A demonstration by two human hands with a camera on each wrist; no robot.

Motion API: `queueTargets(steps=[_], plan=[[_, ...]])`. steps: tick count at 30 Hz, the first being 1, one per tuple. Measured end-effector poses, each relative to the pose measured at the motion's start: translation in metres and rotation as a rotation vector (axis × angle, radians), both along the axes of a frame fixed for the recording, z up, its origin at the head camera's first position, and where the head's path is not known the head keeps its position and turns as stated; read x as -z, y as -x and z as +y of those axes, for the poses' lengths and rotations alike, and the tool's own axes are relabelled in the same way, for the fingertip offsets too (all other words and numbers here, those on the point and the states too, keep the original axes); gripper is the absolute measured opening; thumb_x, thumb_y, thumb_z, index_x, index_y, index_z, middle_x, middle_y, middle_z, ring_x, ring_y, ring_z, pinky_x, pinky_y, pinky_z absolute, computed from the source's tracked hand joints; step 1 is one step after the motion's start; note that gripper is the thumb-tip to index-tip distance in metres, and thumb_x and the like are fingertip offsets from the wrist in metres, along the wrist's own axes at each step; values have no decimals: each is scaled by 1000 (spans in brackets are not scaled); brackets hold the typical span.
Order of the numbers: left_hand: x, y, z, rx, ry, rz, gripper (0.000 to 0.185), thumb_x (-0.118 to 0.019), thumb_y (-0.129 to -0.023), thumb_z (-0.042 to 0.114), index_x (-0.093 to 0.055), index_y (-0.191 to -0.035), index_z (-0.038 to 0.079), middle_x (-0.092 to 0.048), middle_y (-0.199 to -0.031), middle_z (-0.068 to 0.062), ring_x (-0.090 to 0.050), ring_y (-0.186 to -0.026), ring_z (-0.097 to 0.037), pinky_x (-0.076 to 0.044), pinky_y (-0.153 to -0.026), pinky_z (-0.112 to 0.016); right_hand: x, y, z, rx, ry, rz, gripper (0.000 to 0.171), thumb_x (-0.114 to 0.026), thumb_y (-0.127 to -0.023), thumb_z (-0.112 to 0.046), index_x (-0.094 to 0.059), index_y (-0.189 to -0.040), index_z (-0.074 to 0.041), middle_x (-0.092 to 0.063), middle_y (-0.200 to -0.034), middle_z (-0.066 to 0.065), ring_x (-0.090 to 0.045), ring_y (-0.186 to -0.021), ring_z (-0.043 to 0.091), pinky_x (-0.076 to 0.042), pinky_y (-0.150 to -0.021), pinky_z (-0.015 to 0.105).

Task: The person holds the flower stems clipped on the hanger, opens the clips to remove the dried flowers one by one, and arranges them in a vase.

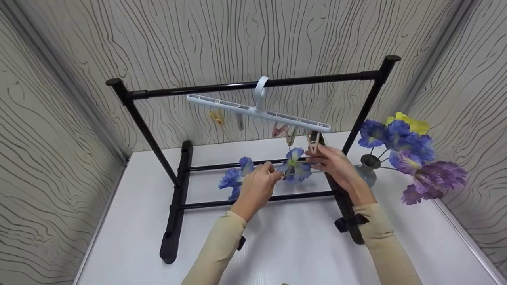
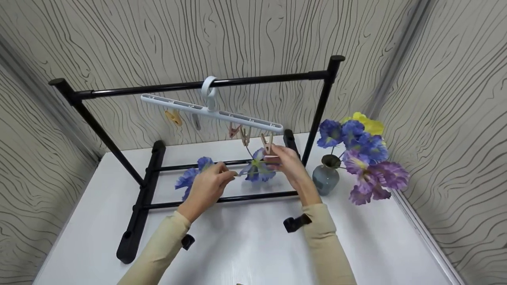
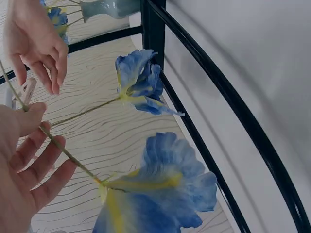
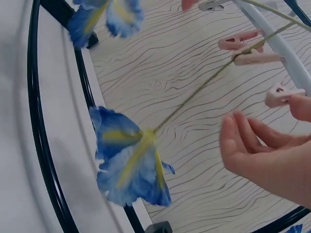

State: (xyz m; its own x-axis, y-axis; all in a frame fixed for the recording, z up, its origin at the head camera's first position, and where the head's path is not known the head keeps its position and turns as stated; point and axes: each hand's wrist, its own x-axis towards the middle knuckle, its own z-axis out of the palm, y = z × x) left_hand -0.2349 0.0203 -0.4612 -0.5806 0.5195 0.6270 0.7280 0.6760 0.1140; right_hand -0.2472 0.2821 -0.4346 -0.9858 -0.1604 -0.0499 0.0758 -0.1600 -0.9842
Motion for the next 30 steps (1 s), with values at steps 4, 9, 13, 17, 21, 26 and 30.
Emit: queueTargets(steps=[4,9,13,17,21,26,30], plan=[[0,1,-1,-18,99,118,13,-77,-93,6,-81,-95,18,-62,-88,-2,-61,-75,-16,-53,-56,-25,1,-6,8,-247,-191,-4,36,-52,-111,-25,-64,-129,4,-73,-116,11,-69,-107,21,-56,-93,35],[3,-1,5,-7,220,184,18,-76,-91,2,-82,-94,18,-63,-90,-2,-64,-81,-15,-56,-62,-25,3,-9,7,-449,-355,61,32,-61,-105,-13,-65,-126,11,-72,-112,20,-68,-93,20,-57,-77,29],[4,-3,9,-1,293,199,16,-75,-94,4,-83,-97,18,-66,-97,-3,-66,-85,-16,-59,-68,-27,2,-12,0,-512,-474,84,26,-67,-99,-7,-70,-119,9,-72,-103,21,-67,-84,17,-55,-71,25],[5,-3,10,-3,347,227,16,-75,-94,5,-83,-96,19,-67,-101,-4,-66,-89,-18,-60,-73,-30,3,-12,-9,-542,-595,92,24,-69,-95,-2,-70,-116,10,-73,-98,22,-65,-77,13,-54,-67,22],[5,-4,11,-35,380,219,15,-76,-92,6,-83,-92,19,-66,-99,-5,-66,-88,-19,-59,-73,-31,4,-10,-17,-553,-672,122,20,-69,-93,1,-71,-111,10,-74,-91,17,-63,-73,12,-53,-64,21],[7,-7,13,-90,428,178,13,-77,-90,7,-82,-90,19,-65,-94,-4,-64,-84,-18,-57,-69,-31,7,-9,-28,-510,-773,205,14,-68,-88,7,-73,-102,10,-72,-82,11,-63,-68,12,-55,-62,24],[9,-8,15,-138,455,145,10,-79,-88,8,-81,-89,18,-65,-91,-4,-63,-80,-18,-57,-65,-30,12,-8,-38,-452,-891,316,12,-68,-84,11,-75,-94,8,-71,-76,4,-60,-65,8,-54,-61,26]])
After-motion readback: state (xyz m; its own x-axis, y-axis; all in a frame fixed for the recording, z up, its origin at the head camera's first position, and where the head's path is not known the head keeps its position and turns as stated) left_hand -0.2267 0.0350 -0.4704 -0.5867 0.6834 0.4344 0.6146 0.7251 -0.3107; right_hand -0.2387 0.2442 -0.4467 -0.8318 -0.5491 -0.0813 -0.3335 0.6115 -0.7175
